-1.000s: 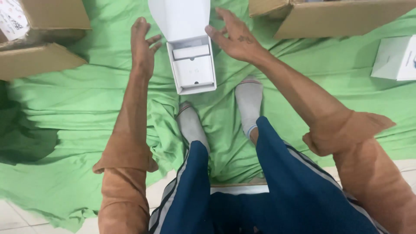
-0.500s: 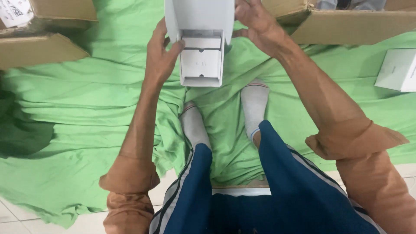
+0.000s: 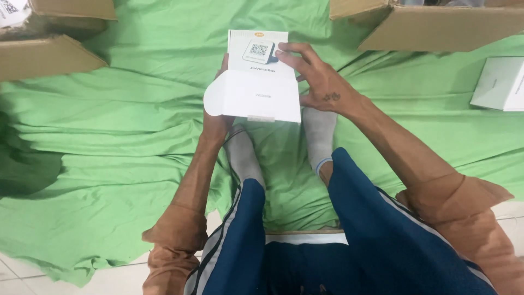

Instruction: The person unboxes electronic devices (JioVoiceBox) and packs them into shipping boxes while sitting on the floor.

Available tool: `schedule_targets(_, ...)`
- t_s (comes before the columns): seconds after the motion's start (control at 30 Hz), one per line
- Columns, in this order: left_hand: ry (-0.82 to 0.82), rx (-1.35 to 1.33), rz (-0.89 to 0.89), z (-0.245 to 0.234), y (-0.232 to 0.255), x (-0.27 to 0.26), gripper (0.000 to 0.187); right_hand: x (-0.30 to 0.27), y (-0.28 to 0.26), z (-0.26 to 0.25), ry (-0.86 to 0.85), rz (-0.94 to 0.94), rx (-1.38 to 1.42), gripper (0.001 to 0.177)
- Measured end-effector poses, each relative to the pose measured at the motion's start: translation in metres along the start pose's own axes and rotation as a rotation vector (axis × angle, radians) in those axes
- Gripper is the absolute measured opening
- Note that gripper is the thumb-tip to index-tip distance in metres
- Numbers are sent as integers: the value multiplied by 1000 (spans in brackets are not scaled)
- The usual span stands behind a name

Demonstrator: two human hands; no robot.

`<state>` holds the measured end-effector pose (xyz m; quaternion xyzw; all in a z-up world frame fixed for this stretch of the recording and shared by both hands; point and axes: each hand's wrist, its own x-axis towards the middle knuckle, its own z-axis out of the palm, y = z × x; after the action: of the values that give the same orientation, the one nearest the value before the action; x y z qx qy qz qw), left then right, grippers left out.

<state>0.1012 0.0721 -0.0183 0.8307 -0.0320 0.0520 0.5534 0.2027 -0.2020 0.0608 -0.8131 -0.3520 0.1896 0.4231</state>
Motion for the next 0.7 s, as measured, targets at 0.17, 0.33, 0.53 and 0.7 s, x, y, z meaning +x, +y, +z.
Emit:
schedule_targets(0.17,3,65,-82,-2,18,11,66,-2,1,-6,-14,56,45,92)
schedule_targets(0.33,-5,39,46,-10,18,20,78,-4,0,-5,-18,82,60,90)
schedule_targets(0.53,-58,66,-241,-6,10,14,56,-1,-2,-10,-21,70,74,90)
schedule_targets(0.7,-83,6,-33,-23,23,15,54,-17,16,24,-24,16,-93,89)
